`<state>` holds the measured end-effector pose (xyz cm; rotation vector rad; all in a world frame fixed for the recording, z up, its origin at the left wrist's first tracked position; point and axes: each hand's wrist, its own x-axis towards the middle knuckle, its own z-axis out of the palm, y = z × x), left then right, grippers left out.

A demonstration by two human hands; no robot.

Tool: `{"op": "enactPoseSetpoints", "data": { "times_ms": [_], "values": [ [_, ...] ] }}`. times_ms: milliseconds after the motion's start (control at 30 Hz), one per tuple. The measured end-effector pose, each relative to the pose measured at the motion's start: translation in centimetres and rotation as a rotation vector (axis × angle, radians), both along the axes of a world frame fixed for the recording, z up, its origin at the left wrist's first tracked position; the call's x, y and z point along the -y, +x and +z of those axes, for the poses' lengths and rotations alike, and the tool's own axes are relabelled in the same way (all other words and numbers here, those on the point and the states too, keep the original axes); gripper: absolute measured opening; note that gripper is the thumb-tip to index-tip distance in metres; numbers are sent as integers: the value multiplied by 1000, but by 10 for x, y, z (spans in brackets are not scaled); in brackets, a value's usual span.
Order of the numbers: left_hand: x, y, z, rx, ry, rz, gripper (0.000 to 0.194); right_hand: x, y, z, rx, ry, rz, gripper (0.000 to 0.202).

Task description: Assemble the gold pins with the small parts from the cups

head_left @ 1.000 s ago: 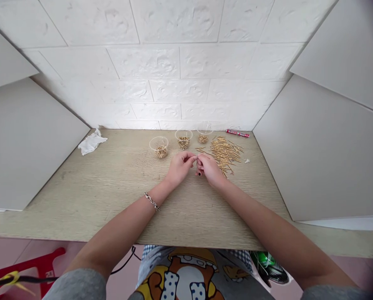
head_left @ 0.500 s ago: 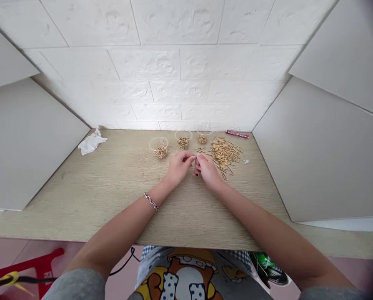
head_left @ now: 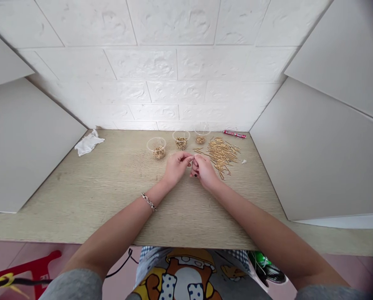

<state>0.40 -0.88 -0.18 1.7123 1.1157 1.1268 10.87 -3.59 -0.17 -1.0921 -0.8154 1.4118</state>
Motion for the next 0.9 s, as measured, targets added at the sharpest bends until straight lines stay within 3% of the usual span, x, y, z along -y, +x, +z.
{"op": "enactPoseSetpoints", "data": {
  "times_ms": [233, 500, 900],
  "values": [
    [-5, -3, 1, -56, -24, -16, 17, -6, 2, -6, -33, -51, 17, 27],
    [-9, -3, -3, -96, -7, -19, 18, -13, 7, -15, -76, 7, 53, 21],
    [-10, -7, -1, -155, 67, 23, 20, -10, 10, -14, 162, 140, 10, 29]
  ]
}}
